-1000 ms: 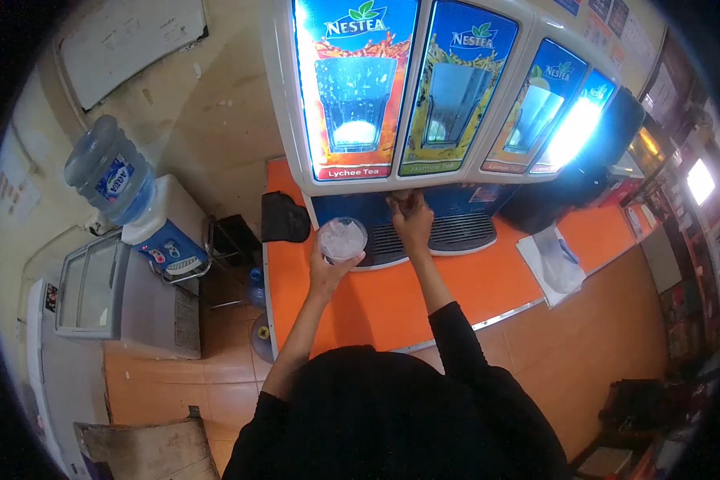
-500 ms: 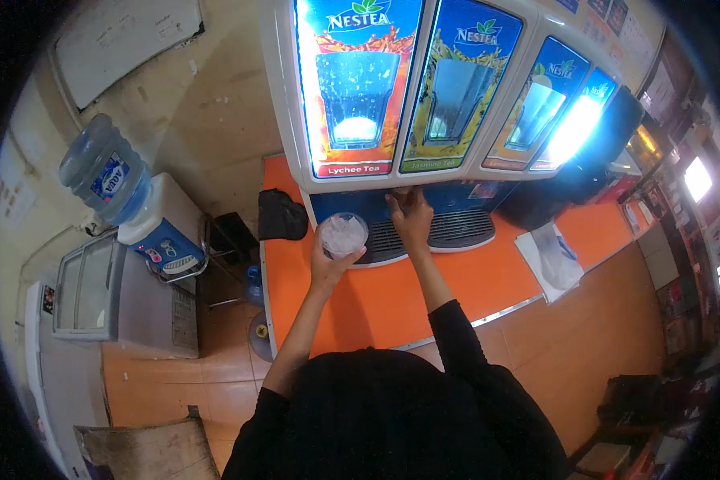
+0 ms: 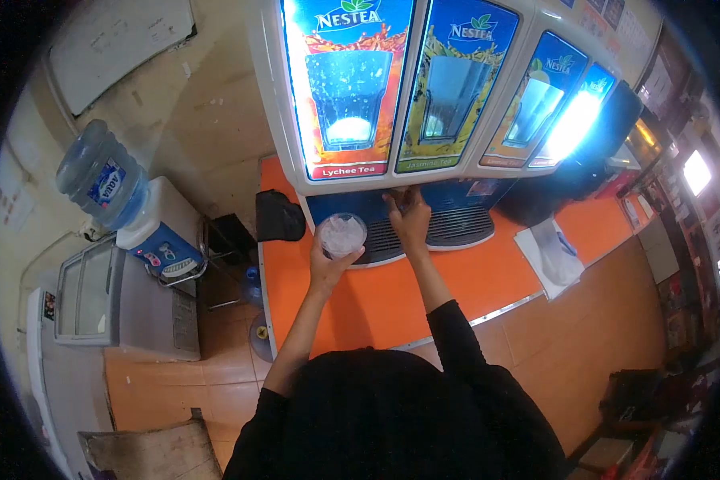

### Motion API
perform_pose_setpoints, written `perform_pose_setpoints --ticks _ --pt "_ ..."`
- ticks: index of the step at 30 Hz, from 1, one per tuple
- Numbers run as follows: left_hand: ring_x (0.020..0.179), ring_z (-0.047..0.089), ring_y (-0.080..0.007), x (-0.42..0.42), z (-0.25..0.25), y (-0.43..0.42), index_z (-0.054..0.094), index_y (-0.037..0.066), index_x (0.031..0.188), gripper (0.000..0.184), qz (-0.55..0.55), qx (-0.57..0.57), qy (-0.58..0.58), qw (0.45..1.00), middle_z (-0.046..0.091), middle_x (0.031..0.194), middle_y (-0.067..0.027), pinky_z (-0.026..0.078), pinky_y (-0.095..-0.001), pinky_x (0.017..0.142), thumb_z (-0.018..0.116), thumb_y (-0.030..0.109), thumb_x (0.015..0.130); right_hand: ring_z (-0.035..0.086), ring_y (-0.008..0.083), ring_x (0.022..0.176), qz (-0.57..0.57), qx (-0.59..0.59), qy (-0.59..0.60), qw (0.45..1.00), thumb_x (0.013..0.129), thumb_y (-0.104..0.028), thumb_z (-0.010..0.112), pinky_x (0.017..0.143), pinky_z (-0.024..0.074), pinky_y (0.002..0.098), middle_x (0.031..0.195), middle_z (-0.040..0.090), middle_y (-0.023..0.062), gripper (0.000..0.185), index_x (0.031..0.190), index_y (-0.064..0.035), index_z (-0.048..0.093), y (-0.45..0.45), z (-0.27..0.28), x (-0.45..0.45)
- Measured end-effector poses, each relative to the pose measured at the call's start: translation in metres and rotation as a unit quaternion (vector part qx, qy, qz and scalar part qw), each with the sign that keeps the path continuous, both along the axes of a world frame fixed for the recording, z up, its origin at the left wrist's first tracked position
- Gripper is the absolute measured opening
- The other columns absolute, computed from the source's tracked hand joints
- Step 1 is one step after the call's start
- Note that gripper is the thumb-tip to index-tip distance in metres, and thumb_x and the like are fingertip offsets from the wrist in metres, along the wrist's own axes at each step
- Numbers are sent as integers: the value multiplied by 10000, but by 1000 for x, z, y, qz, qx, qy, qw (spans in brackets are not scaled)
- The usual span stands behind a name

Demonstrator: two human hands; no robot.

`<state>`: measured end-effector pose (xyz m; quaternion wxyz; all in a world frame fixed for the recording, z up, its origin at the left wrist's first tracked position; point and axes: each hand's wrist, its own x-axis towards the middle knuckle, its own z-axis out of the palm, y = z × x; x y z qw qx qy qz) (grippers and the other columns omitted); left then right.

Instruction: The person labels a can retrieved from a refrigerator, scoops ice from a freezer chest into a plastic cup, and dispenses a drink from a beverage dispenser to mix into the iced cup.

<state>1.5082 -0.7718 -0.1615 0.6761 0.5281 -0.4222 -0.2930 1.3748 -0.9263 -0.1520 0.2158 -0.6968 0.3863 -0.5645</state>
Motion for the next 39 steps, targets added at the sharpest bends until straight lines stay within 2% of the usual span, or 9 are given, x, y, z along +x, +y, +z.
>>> perform_pose_setpoints --ticks 10,17,23,28,32,34,36,39 --pt "1163 523 -227 5 -8 -10 455 48 1284 762 -9 -12 -14 1000 533 1228 -109 415 -343 1014 852 160 643 628 448 870 -28 16 19 999 759 -199 742 709 513 471 934 658 249 460 1126 -3 545 0 -3 1" --pt "1153 527 -228 9 -10 -16 459 54 1278 763 -1 -13 -26 1000 538 1223 -103 421 -352 1000 854 184 639 633 434 871 -16 10 11 1000 745 -159 744 708 516 464 910 666 232 465 1131 -6 535 3 2 1" --pt "1132 535 -231 9 -4 -22 458 48 1242 726 -24 1 -9 1000 543 1187 -111 420 -345 993 847 196 647 650 405 848 3 -1 -38 999 747 -137 739 714 515 435 904 671 221 359 1009 1 536 15 4 -2" --pt "1125 541 -221 8 -7 -33 461 43 1243 731 -38 26 12 999 556 1180 -105 423 -338 989 852 197 645 627 406 770 -16 -1 51 999 767 -180 732 671 499 445 810 627 194 323 940 7 534 23 1 -14" --pt "1127 539 -215 9 -8 -40 477 39 1236 731 -51 28 -15 998 562 1180 -100 423 -337 988 862 205 637 606 401 758 -21 -18 90 996 766 -216 731 664 493 463 803 597 193 325 921 -6 537 31 3 -19" --pt "1126 538 -213 7 -8 -42 482 39 1234 730 -50 34 -35 998 563 1179 -97 422 -338 989 865 208 635 597 388 816 -14 -47 164 985 739 -217 738 671 495 468 862 593 190 356 979 -22 561 36 8 -25" --pt "1130 536 -211 5 -13 -46 489 39 1233 738 -82 -1 5 997 561 1183 -98 422 -342 991 871 217 627 590 381 839 -22 -57 186 981 716 -199 741 677 497 465 886 590 180 383 1020 -34 574 41 16 -28" --pt "1135 532 -208 6 -26 -52 483 39 1243 757 -84 -12 -30 996 558 1190 -96 420 -343 994 876 216 621 579 363 867 -35 -93 223 970 684 -165 739 693 501 452 912 587 158 447 1092 -56 593 37 12 -34"
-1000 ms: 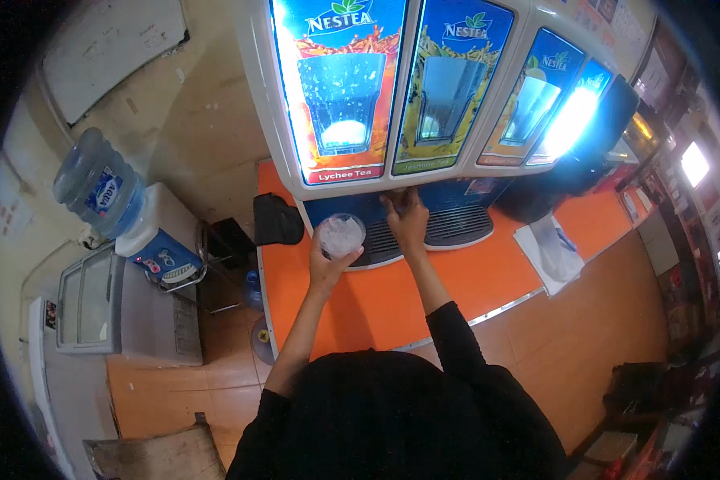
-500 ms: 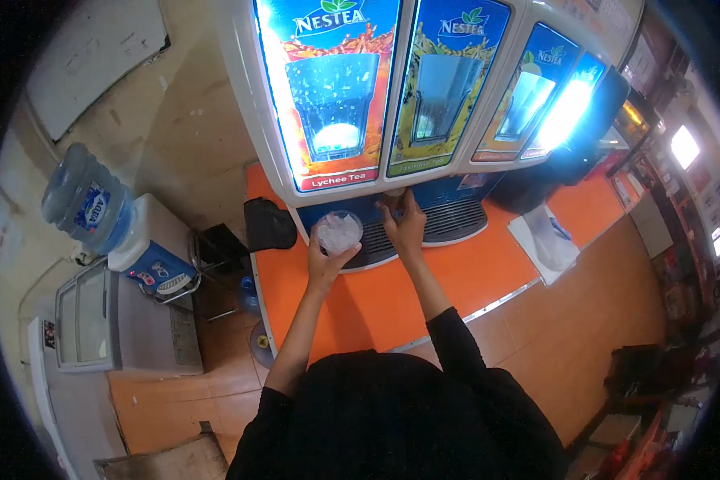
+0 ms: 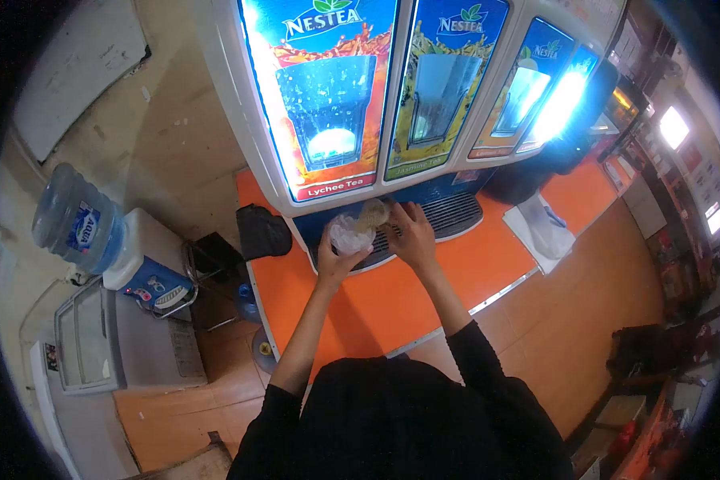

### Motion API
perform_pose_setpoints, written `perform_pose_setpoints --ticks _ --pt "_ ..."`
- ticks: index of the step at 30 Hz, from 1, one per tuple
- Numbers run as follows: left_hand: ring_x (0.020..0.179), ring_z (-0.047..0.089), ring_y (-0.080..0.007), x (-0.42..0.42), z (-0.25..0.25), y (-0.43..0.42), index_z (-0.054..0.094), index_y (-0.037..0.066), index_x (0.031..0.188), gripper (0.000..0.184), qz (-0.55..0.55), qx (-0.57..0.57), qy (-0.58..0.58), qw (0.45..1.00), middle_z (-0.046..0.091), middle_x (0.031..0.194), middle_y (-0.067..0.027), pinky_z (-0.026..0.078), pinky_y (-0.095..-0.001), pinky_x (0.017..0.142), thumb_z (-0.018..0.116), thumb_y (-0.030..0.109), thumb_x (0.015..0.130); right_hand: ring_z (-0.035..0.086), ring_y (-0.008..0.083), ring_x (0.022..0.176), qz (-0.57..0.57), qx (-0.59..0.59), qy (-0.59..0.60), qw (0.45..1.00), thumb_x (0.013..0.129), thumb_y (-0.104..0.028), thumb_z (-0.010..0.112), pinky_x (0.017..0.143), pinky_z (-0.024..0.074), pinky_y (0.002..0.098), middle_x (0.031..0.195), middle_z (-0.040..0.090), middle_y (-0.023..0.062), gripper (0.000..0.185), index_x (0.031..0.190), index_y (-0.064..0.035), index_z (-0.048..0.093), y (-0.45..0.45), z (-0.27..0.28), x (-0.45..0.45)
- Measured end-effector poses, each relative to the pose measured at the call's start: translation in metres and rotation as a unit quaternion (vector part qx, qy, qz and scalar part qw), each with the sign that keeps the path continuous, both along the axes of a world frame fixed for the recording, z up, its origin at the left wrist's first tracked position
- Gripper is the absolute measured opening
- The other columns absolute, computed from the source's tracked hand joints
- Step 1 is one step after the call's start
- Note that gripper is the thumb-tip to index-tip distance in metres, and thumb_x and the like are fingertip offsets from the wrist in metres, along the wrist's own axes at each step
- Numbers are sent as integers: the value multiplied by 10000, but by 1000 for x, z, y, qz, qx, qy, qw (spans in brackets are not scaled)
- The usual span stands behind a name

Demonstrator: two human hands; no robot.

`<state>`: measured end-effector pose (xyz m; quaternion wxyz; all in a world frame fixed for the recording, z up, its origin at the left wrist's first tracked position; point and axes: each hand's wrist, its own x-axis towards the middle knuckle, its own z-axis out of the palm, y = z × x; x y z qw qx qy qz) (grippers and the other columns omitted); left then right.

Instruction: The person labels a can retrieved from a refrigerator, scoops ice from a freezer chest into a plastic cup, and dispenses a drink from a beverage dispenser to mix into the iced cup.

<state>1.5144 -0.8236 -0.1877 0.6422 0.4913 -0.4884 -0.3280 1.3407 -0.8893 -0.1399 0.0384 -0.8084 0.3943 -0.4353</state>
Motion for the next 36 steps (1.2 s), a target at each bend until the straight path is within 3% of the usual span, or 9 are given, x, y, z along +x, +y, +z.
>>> perform_pose_setpoints --ticks 3,8,17,19,21,26,32,34,36 --pt "1177 515 -207 -4 8 4 443 54 1307 793 -23 14 6 1000 526 1261 -80 418 -348 1016 864 119 638 573 331 862 -1 -39 28 999 677 -120 729 706 500 423 902 578 121 482 1139 -84 599 0 8 -3" --pt "1183 511 -207 -4 2 4 440 54 1312 796 -16 16 -5 1000 519 1266 -81 416 -350 1022 865 132 643 574 304 846 10 -62 50 997 679 -62 705 730 497 405 890 569 93 505 1172 -118 608 -1 17 -2" --pt "1179 512 -209 3 5 8 448 59 1296 787 -8 33 -8 999 518 1252 -78 428 -353 1010 873 171 643 569 320 855 24 -106 64 992 678 -30 650 701 514 406 903 580 120 423 1090 -123 626 -4 18 8" --pt "1177 512 -208 3 6 10 449 61 1292 784 -7 29 -12 999 519 1245 -78 431 -352 1007 873 170 642 581 358 884 25 -104 56 993 687 -32 635 731 518 421 947 594 151 399 1073 -131 625 1 21 8" --pt "1106 544 -196 0 13 13 478 39 1224 771 13 34 29 999 560 1165 -80 434 -327 973 884 177 584 585 376 903 23 -103 66 992 690 -32 630 749 518 431 972 596 170 411 1086 -139 625 -5 12 9" --pt "1108 542 -194 4 -4 8 472 38 1218 768 3 23 45 999 556 1162 -82 430 -323 977 885 171 585 592 412 941 23 -105 75 991 701 -28 616 794 516 451 1031 593 217 471 1149 -173 624 -4 10 11" --pt "1101 543 -196 2 -3 12 475 44 1210 750 -4 35 58 998 554 1160 -78 432 -325 975 881 162 591 568 385 971 15 -127 103 986 695 -6 596 784 512 441 1000 570 172 520 1178 -195 633 3 16 12" --pt "1100 543 -198 2 -4 12 474 45 1210 750 -5 37 57 998 553 1160 -78 432 -325 974 881 160 591 560 326 890 32 -145 83 985 661 21 608 748 503 406 962 560 119 533 1156 -172 644 3 19 13" --pt "1118 536 -201 2 -7 12 465 44 1225 774 -8 31 64 997 542 1177 -82 432 -327 978 887 166 587 559 324 888 38 -152 78 985 662 25 602 745 503 408 960 559 120 533 1157 -168 645 0 19 14"
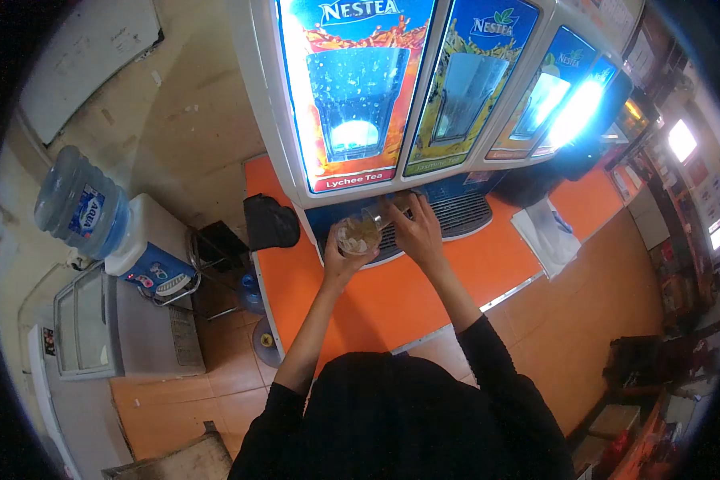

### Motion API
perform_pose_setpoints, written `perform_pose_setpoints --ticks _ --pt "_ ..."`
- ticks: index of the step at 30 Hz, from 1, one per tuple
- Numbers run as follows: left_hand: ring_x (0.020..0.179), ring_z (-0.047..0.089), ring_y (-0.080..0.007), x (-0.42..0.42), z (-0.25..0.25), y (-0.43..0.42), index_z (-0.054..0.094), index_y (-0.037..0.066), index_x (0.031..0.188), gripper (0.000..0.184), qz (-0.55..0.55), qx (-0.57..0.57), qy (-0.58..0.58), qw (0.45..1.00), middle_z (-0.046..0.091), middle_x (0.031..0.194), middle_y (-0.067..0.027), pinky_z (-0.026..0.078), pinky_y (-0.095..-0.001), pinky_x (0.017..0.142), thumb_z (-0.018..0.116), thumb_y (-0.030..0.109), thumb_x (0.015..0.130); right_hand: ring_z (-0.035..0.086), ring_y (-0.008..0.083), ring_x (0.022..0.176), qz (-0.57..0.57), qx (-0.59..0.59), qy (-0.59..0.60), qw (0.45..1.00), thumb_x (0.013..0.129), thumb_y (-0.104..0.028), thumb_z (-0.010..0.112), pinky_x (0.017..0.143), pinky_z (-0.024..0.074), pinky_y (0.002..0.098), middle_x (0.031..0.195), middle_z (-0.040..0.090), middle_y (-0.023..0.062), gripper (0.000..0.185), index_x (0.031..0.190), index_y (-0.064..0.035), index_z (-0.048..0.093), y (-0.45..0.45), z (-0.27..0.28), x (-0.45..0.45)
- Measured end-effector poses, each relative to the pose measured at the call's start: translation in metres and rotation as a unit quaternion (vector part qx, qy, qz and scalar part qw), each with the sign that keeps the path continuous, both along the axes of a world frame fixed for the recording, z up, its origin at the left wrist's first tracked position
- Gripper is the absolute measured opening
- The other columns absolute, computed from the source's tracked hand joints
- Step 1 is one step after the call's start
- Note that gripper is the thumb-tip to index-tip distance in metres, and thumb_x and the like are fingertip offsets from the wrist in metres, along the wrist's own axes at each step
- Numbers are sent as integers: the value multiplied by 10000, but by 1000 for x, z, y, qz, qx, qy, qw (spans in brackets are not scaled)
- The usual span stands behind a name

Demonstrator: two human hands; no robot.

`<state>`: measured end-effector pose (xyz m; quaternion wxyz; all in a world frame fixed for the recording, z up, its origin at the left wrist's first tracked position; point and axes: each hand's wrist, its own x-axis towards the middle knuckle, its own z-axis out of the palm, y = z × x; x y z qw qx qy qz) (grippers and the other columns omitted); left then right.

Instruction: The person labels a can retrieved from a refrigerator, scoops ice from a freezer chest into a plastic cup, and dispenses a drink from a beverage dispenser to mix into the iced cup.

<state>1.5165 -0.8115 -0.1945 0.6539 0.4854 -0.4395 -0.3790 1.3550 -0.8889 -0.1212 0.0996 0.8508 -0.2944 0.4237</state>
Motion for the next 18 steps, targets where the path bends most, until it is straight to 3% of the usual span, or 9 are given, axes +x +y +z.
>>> perform_pose_setpoints --ticks 3,8,18 --pt "1147 521 -207 2 -1 3 446 44 1248 812 18 26 -54 998 521 1210 -89 431 -332 994 894 177 584 558 319 887 -5 -11 8 1000 665 34 592 741 504 406 961 559 115 529 1153 -162 647 2 1 0" --pt "1173 506 -215 -1 10 11 426 54 1271 833 6 38 -18 999 504 1236 -88 428 -338 1013 895 199 597 560 312 894 -13 -28 11 999 668 36 592 739 505 404 971 564 104 518 1146 -156 648 3 1 1" --pt "1157 524 -211 0 15 15 446 80 1239 751 15 9 -18 1000 531 1196 -71 439 -343 997 875 190 632 585 354 914 13 168 -70 983 726 -67 692 722 519 451 988 596 147 477 1186 -140 591 8 -16 2"
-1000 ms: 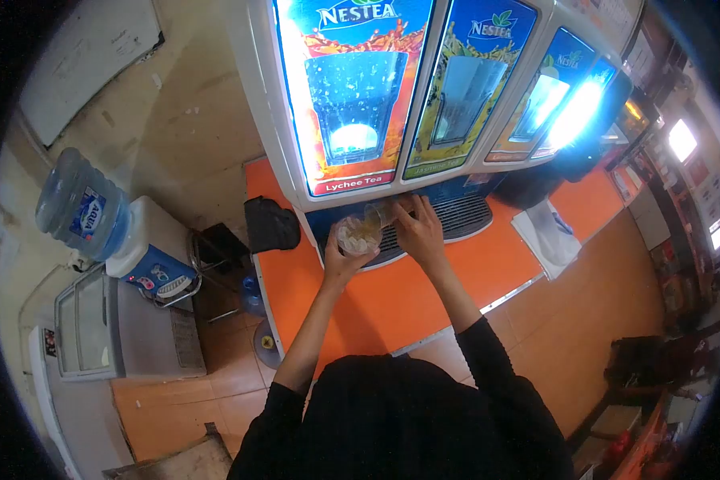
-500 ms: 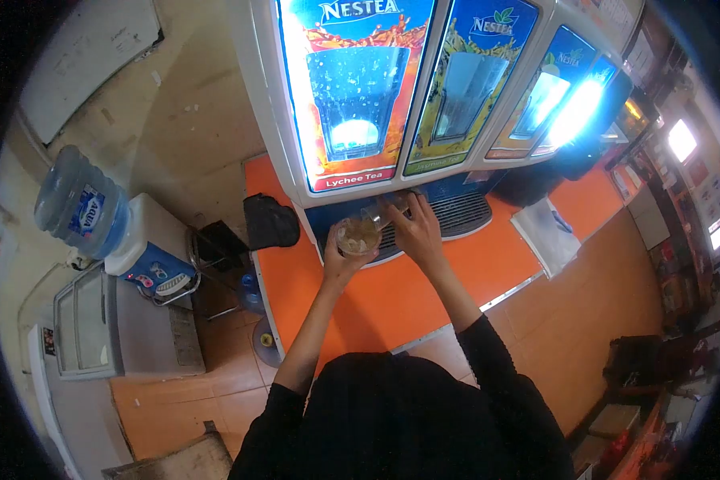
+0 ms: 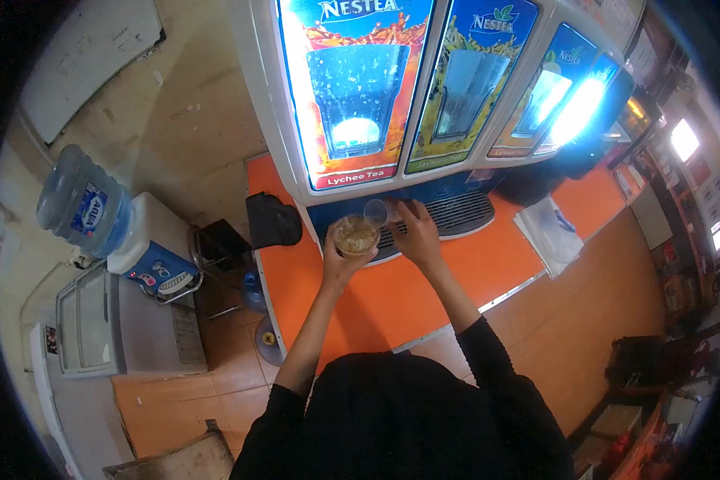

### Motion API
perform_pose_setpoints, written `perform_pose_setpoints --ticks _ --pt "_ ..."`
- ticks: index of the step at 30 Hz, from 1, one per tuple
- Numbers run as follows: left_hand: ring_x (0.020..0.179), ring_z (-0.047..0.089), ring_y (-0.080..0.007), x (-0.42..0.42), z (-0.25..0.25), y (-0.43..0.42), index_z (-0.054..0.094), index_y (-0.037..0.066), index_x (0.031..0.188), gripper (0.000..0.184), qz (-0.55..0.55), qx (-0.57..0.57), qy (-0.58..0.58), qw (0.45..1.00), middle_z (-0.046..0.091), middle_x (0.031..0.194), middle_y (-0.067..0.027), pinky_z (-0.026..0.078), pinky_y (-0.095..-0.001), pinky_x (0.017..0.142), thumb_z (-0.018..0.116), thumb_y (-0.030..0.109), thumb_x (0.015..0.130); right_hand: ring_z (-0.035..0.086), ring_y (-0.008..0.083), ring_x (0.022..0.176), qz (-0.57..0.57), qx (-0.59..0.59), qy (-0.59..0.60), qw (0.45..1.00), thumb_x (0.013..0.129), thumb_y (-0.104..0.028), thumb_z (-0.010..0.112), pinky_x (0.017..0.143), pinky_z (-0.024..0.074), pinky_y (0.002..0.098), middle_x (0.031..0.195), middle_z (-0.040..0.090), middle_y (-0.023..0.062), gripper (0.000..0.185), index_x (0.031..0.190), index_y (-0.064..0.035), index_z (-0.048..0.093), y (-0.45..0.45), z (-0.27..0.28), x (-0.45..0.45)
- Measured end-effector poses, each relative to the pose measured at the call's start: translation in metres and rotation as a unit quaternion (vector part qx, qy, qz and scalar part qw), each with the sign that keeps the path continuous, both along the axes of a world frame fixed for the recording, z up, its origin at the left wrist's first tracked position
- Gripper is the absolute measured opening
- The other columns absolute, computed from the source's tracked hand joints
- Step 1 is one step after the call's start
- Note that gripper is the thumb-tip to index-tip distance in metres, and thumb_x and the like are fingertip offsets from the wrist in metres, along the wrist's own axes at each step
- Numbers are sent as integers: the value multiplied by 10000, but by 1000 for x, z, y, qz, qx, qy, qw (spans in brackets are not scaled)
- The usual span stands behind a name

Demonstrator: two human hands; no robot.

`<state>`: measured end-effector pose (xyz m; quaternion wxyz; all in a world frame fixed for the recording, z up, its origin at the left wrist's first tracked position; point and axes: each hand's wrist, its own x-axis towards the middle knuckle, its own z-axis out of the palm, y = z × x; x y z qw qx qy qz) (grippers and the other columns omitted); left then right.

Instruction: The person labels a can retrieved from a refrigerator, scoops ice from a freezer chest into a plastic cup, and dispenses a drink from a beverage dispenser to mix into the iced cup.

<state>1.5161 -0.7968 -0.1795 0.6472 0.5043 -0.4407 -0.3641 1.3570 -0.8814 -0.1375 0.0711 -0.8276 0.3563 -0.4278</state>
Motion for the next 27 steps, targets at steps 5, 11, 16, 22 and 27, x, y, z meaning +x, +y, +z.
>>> perform_pose_setpoints --ticks 5,11,16,22,27 --pt "1157 530 -213 -1 11 7 446 79 1255 753 -9 17 28 999 532 1213 -78 451 -349 991 870 182 642 613 400 825 15 93 -43 995 727 -109 721 683 512 466 895 619 163 450 1137 -69 541 -9 -19 -3" --pt "1146 544 -218 6 -8 12 448 77 1255 731 16 -3 -24 1000 539 1212 -88 470 -358 973 861 178 661 636 412 821 10 181 -82 980 734 -196 764 670 508 449 842 650 186 445 1055 -15 513 -20 -47 -1" --pt "1128 554 -220 3 -16 25 450 73 1243 706 -2 -5 -24 1000 540 1199 -91 478 -358 957 854 169 672 652 383 792 -16 198 -96 975 754 -256 773 655 515 405 852 655 190 456 1038 1 525 -26 -57 2" --pt "1139 545 -214 -10 -24 43 398 51 1268 757 -12 19 -17 1000 519 1208 -98 467 -353 966 852 169 674 651 363 768 8 233 -130 964 757 -310 775 635 508 400 853 646 196 520 1049 34 517 -39 -74 9" --pt "1151 542 -219 -15 -40 52 387 42 1277 792 -10 15 -27 999 517 1221 -99 468 -354 971 865 138 654 642 362 753 -6 191 -115 975 750 -319 778 641 504 408 861 637 197 531 1054 24 510 -48 -96 14"
